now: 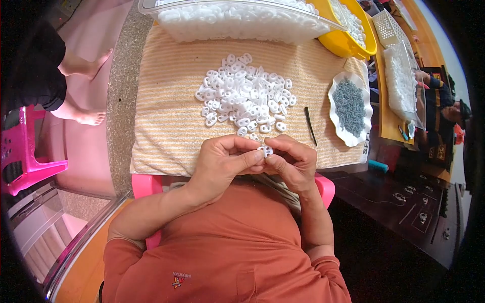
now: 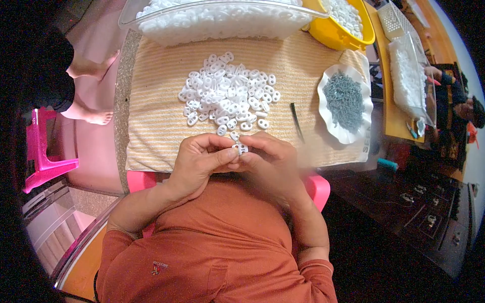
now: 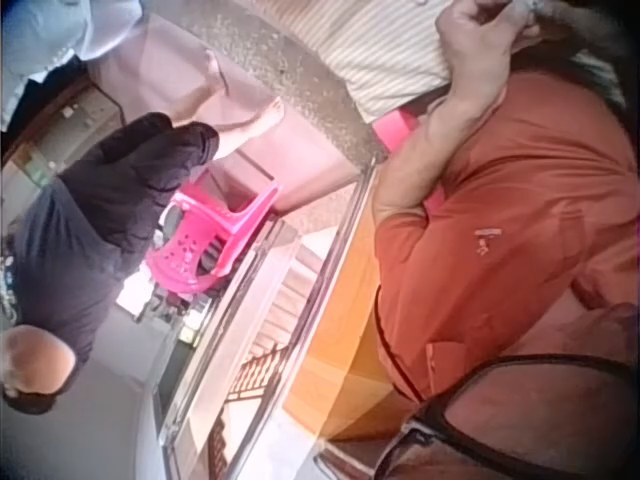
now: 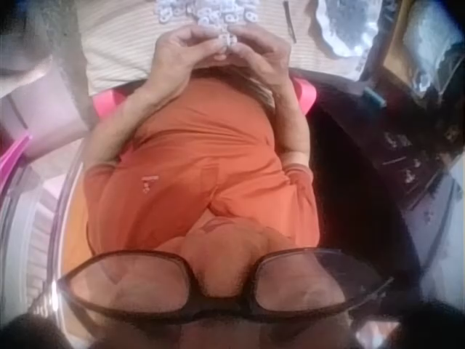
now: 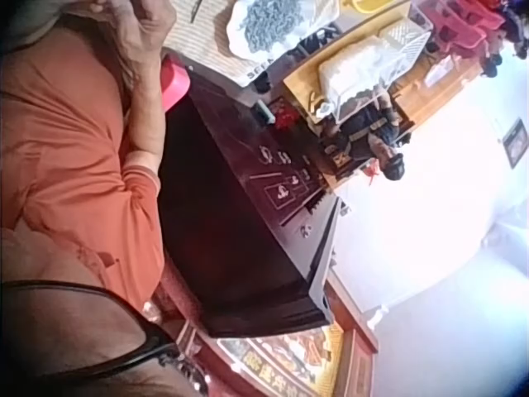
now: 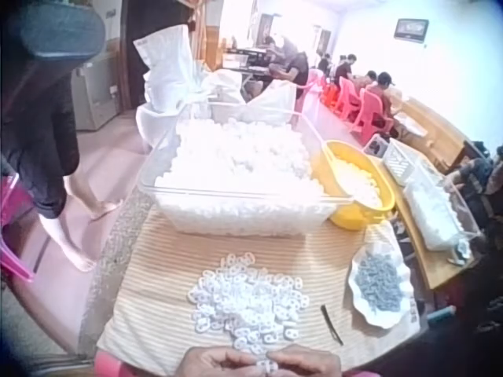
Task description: Assembling small white plastic components by inserting small grey pieces into them using a thin tool.
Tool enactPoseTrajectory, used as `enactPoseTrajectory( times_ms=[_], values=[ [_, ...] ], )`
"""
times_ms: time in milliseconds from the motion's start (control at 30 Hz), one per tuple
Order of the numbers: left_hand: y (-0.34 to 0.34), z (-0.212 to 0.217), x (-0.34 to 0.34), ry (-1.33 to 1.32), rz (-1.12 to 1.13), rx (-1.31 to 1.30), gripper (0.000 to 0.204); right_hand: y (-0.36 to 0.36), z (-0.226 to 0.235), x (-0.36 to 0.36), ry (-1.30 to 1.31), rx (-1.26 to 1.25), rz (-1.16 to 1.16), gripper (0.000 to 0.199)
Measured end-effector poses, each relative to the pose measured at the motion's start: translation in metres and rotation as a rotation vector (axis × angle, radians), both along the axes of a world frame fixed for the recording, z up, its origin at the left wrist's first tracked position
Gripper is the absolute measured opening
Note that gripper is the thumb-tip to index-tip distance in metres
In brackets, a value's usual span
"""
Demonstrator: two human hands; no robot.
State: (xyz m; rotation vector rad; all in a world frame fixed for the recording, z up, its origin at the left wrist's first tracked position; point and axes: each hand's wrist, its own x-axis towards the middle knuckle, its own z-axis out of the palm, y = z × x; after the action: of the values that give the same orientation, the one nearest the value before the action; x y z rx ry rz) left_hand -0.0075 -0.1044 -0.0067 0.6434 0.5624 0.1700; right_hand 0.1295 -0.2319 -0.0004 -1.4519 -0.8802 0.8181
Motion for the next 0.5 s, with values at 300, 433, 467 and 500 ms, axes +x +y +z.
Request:
enactPoseTrajectory(
  times_ms=[300,433,467,500],
  values=[
    [0.0004,0.0031,-0.0006,0.036,-0.008,-0.051,0.015,-0.0034,-0.0017,-0.002,0.178,-0.009,0.021,0.027],
    [0.0009,0.0019,-0.0013,0.026,-0.018,-0.084,0.011,-0.0034,-0.0016,-0.0041,0.211,-0.003,0.001,0.028],
    [0.0011,0.0029,-0.001,0.025,-0.02,-0.084,0.011,-0.0042,-0.0033,-0.0036,0.211,0.006,0.002,0.028],
    [0.0014,0.0044,-0.0005,0.028,-0.024,-0.103,0.011,-0.0049,-0.0039,-0.0031,0.212,0.015,0.002,0.028]
  ],
)
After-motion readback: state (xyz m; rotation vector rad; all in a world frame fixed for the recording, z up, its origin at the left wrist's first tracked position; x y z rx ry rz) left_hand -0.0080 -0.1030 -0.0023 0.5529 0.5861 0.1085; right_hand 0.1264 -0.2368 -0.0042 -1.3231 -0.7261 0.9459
